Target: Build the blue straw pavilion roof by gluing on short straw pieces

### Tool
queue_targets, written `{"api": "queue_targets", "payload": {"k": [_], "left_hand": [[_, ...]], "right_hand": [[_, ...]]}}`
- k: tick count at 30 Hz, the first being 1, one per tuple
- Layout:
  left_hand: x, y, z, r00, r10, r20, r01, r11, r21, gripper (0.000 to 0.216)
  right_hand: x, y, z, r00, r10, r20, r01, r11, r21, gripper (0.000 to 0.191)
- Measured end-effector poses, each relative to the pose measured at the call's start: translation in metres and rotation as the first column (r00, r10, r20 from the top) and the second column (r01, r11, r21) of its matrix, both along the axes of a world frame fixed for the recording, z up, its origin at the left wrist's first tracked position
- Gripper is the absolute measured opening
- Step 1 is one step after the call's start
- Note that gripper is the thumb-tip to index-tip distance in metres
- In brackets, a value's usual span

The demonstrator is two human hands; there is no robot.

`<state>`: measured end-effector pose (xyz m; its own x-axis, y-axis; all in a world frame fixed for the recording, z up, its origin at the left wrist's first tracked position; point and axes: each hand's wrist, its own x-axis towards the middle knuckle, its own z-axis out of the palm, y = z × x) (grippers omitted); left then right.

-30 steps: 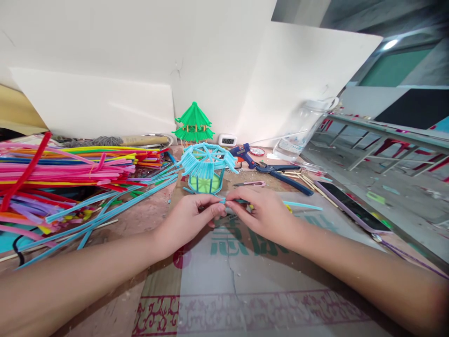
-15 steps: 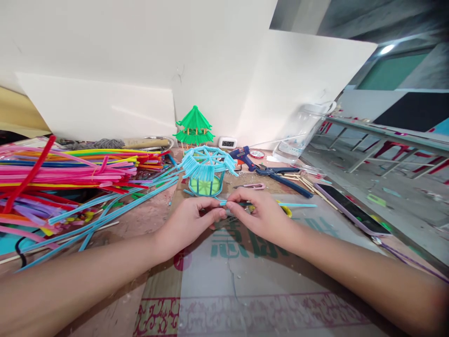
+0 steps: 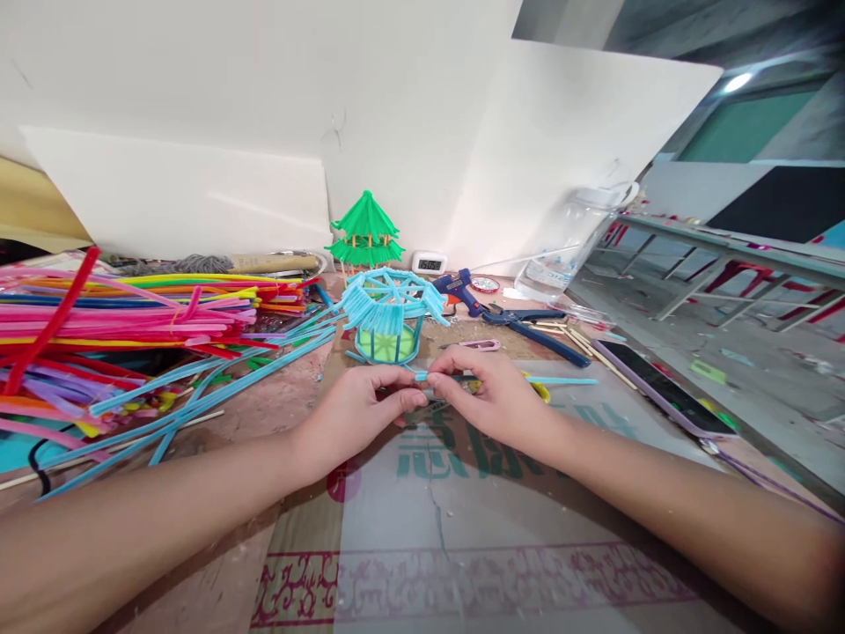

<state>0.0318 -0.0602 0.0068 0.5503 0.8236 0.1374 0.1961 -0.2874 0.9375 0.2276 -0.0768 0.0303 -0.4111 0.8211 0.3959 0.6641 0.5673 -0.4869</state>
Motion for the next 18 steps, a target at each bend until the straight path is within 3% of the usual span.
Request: {"api": "queue_targets", "payload": {"k": [6,18], "left_hand": [[-0.0002,0.0011,-0.0003,1.0,-0.006,-0.002,0.006,1.0,-0.002,0.024],[-0.0001,0.0011,-0.0001,1.0,-0.001,0.008,0.001,1.0,-0.026,0.022]], "right_hand": [[-0.0003,-0.0022,-0.0005,0.998,-0.002,0.059,-0.001,0.998,0.056,0.013],[-0.0047,-0.0009,0.0019,0.998,-0.045,0.043,0.046,0.999,-0.009,0.014]]}}
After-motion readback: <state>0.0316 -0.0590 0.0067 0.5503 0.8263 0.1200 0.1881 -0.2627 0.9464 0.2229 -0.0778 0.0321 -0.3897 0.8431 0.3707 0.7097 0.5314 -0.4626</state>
